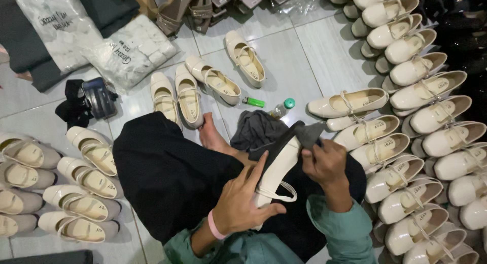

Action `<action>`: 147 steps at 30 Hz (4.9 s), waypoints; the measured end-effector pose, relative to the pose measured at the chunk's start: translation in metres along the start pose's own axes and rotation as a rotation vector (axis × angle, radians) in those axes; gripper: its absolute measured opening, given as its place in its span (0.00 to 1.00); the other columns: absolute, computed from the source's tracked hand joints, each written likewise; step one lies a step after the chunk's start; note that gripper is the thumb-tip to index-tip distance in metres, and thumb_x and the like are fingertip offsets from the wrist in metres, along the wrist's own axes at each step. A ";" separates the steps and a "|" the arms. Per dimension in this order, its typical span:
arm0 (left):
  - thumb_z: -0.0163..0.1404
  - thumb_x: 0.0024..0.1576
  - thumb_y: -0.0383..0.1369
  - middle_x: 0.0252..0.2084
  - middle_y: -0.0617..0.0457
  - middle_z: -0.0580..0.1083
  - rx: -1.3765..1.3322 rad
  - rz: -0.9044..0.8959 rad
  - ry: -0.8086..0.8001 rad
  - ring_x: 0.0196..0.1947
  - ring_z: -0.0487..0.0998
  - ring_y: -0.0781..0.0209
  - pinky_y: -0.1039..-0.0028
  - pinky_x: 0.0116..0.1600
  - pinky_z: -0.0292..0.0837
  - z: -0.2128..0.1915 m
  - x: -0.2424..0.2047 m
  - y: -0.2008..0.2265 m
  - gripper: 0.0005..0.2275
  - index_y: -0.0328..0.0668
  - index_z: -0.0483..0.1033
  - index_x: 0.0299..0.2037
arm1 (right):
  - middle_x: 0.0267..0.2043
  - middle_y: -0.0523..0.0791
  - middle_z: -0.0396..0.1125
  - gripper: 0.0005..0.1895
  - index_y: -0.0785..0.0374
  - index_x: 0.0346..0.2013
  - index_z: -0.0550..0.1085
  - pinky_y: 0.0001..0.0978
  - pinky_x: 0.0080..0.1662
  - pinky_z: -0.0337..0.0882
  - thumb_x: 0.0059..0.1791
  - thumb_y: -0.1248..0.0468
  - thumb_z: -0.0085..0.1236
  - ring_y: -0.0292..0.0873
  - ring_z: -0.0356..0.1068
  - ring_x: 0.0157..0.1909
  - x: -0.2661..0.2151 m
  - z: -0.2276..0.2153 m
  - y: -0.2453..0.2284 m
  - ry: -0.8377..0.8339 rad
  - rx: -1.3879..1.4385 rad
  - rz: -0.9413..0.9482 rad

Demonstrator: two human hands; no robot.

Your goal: The person sits on the floor and wipes a white flat shoe with a dark cloth. They apply liquid from a bottle to the cloth and wipe the shoe's exterior and interior surfaces repeatedly.

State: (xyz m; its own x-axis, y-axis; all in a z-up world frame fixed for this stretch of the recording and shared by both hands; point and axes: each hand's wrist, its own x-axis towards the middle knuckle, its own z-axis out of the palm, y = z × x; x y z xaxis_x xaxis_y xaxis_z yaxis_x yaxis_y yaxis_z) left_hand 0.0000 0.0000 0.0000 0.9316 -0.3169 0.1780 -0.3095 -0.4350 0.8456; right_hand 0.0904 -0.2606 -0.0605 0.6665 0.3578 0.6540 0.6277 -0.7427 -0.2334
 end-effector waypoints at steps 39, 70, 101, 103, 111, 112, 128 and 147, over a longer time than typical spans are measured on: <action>0.64 0.53 0.20 0.66 0.33 0.65 -0.393 0.565 0.206 0.64 0.73 0.34 0.55 0.66 0.72 0.045 0.023 -0.093 0.41 0.48 0.50 0.74 | 0.36 0.58 0.69 0.13 0.64 0.18 0.67 0.51 0.38 0.74 0.39 0.58 0.56 0.60 0.72 0.35 -0.025 0.000 -0.020 0.132 0.249 -0.407; 0.70 0.35 0.55 0.62 0.33 0.63 -0.312 0.084 -0.071 0.64 0.67 0.38 0.61 0.71 0.61 -0.125 -0.035 -0.025 0.64 0.39 0.42 0.80 | 0.31 0.50 0.71 0.06 0.60 0.26 0.76 0.45 0.28 0.69 0.41 0.62 0.62 0.54 0.70 0.24 0.048 -0.004 -0.137 -0.253 0.288 -0.216; 0.43 0.69 0.34 0.54 0.39 0.68 -0.688 -0.227 -0.019 0.55 0.67 0.55 0.76 0.66 0.56 -0.083 0.047 -0.039 0.28 0.34 0.53 0.79 | 0.29 0.48 0.70 0.10 0.57 0.23 0.74 0.42 0.27 0.67 0.40 0.57 0.65 0.50 0.68 0.24 0.054 -0.020 -0.118 -0.307 0.452 -0.397; 0.42 0.69 0.33 0.67 0.46 0.63 -0.831 -0.143 -0.036 0.67 0.61 0.62 0.76 0.72 0.50 -0.079 0.046 -0.043 0.26 0.31 0.53 0.76 | 0.27 0.48 0.67 0.11 0.58 0.22 0.73 0.43 0.26 0.66 0.39 0.58 0.67 0.51 0.66 0.23 0.045 -0.018 -0.107 -0.299 0.359 -0.277; 0.43 0.68 0.33 0.70 0.45 0.63 -1.155 -0.265 -0.120 0.67 0.62 0.61 0.73 0.70 0.53 -0.074 0.047 -0.048 0.27 0.31 0.53 0.76 | 0.22 0.44 0.62 0.12 0.56 0.17 0.69 0.43 0.24 0.64 0.36 0.58 0.65 0.48 0.63 0.20 0.042 -0.022 -0.102 -0.358 0.328 -0.351; 0.42 0.69 0.33 0.69 0.44 0.64 -1.215 -0.308 -0.132 0.66 0.63 0.59 0.73 0.69 0.55 -0.073 0.045 -0.049 0.27 0.32 0.53 0.77 | 0.21 0.44 0.61 0.11 0.55 0.17 0.71 0.42 0.23 0.64 0.37 0.59 0.66 0.48 0.63 0.19 0.040 -0.024 -0.105 -0.345 0.295 -0.323; 0.44 0.66 0.32 0.75 0.46 0.59 -0.986 -0.185 -0.099 0.73 0.57 0.62 0.75 0.74 0.48 -0.078 0.041 -0.035 0.26 0.28 0.55 0.74 | 0.28 0.47 0.68 0.13 0.59 0.23 0.75 0.41 0.29 0.71 0.43 0.54 0.65 0.48 0.70 0.26 0.056 -0.036 -0.106 -0.333 0.434 -0.409; 0.45 0.67 0.35 0.65 0.41 0.67 -0.640 -0.156 0.045 0.66 0.65 0.57 0.73 0.72 0.53 -0.071 0.043 -0.035 0.27 0.33 0.55 0.75 | 0.24 0.43 0.67 0.12 0.53 0.18 0.73 0.40 0.21 0.66 0.38 0.54 0.68 0.46 0.66 0.18 0.084 -0.043 -0.132 -0.541 0.464 -0.435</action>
State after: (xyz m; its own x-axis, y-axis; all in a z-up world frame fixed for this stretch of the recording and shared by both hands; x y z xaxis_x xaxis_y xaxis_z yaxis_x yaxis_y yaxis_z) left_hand 0.0643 0.0612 0.0142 0.9678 -0.2490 0.0381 -0.0086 0.1185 0.9929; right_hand 0.0462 -0.1572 0.0558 0.3536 0.8691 0.3460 0.8966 -0.2094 -0.3902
